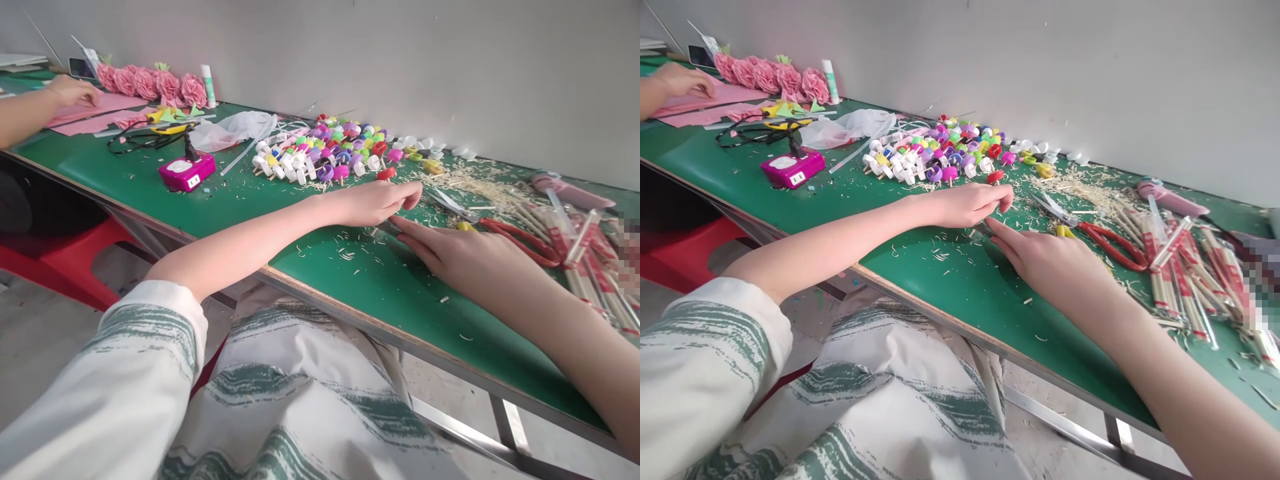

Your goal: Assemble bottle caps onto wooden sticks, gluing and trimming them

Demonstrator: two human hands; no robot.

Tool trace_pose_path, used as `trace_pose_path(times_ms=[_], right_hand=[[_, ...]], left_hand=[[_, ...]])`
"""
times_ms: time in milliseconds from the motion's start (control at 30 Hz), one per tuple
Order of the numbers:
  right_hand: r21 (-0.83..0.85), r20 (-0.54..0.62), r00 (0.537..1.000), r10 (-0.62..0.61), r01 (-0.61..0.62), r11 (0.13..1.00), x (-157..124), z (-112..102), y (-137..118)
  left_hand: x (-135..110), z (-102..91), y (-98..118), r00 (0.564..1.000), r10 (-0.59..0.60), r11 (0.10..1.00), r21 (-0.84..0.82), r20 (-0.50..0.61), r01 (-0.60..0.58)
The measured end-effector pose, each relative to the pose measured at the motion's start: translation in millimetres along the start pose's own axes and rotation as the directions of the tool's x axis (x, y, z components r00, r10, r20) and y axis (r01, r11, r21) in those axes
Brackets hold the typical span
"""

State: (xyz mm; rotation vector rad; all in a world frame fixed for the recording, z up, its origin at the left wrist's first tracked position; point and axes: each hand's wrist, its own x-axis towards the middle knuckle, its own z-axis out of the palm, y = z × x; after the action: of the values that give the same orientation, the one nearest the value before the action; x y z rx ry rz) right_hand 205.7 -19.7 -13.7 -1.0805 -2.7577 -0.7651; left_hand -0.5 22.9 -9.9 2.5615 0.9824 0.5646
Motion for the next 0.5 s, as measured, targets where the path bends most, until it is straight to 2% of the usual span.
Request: trace_pose_path(times_ms=[367, 500], right_hand=[[0.150, 0.049, 0.998, -0.047, 0.039, 0.988, 7, -1, 11], [0.194, 0.072, 0.994, -0.081, 0.065, 0.979, 9, -4, 9]], left_hand=[[-1, -2.5, 10, 1.000, 0.004, 1.000, 0.000, 0.029, -0.004], [-3, -3.9, 14, 0.998, 0.050, 0.999, 0.003, 0.025, -0.050]])
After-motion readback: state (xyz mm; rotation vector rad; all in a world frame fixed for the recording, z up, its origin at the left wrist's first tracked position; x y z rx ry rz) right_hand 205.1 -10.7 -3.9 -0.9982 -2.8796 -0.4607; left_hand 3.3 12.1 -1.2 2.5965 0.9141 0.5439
